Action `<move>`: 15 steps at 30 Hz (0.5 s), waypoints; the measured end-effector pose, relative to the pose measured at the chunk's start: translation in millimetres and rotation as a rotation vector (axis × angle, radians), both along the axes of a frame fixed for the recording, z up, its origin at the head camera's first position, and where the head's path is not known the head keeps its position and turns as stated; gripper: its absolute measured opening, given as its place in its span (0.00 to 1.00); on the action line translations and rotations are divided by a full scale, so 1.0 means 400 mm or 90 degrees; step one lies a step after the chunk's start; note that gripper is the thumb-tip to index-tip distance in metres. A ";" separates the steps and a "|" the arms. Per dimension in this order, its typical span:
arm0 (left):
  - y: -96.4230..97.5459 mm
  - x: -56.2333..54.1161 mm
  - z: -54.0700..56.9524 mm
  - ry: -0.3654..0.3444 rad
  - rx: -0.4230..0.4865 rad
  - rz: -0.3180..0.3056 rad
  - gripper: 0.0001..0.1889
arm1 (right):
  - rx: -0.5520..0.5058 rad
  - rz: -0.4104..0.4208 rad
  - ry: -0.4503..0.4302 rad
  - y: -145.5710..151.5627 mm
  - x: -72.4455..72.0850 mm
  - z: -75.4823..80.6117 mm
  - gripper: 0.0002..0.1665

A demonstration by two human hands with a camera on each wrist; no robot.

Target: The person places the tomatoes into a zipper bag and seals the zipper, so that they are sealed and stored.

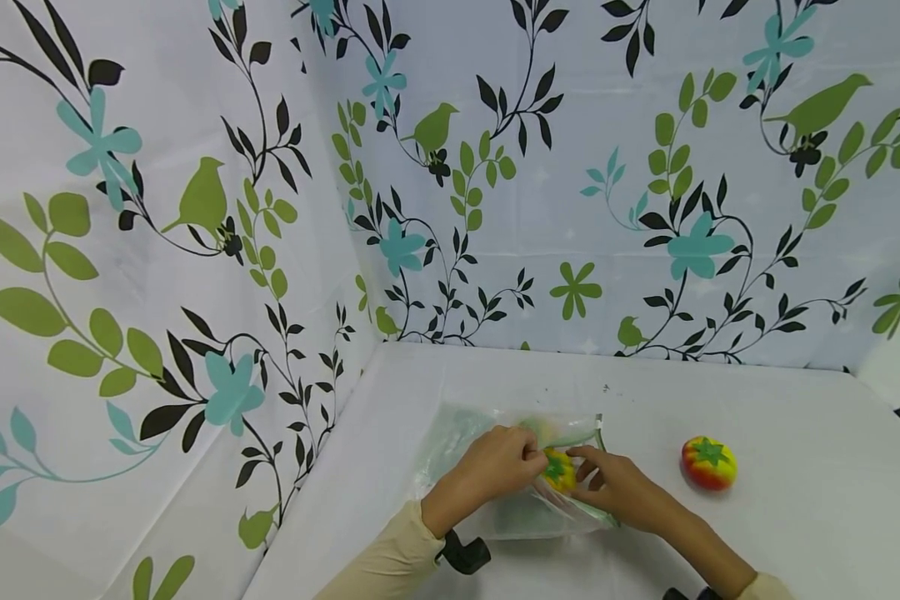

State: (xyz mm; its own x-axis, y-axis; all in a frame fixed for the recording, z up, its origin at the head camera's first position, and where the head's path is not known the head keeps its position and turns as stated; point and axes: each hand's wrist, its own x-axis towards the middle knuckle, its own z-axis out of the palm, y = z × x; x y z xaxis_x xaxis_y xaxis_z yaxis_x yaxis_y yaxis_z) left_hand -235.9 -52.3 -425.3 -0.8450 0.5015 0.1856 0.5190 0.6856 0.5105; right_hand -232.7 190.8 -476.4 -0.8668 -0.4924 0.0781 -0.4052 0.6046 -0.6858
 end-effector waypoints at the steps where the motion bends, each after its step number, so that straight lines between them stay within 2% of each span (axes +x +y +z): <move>1: -0.001 0.000 0.000 -0.001 0.001 0.000 0.21 | -0.005 -0.003 -0.005 -0.004 -0.001 -0.002 0.34; 10: -0.001 -0.002 0.002 0.002 -0.001 0.001 0.20 | -0.075 0.013 -0.031 -0.023 -0.014 -0.018 0.18; 15: 0.000 -0.002 0.002 0.007 0.000 0.001 0.20 | -0.089 0.021 -0.044 -0.038 -0.022 -0.024 0.10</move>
State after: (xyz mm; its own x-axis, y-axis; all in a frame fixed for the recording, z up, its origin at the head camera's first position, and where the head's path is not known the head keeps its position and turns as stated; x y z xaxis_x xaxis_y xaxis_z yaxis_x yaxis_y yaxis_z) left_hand -236.8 -52.2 -424.3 -0.8438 0.5001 0.1945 0.5233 0.6867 0.5046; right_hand -241.4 175.4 -486.1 -0.8563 -0.5088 0.0890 -0.3721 0.4881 -0.7895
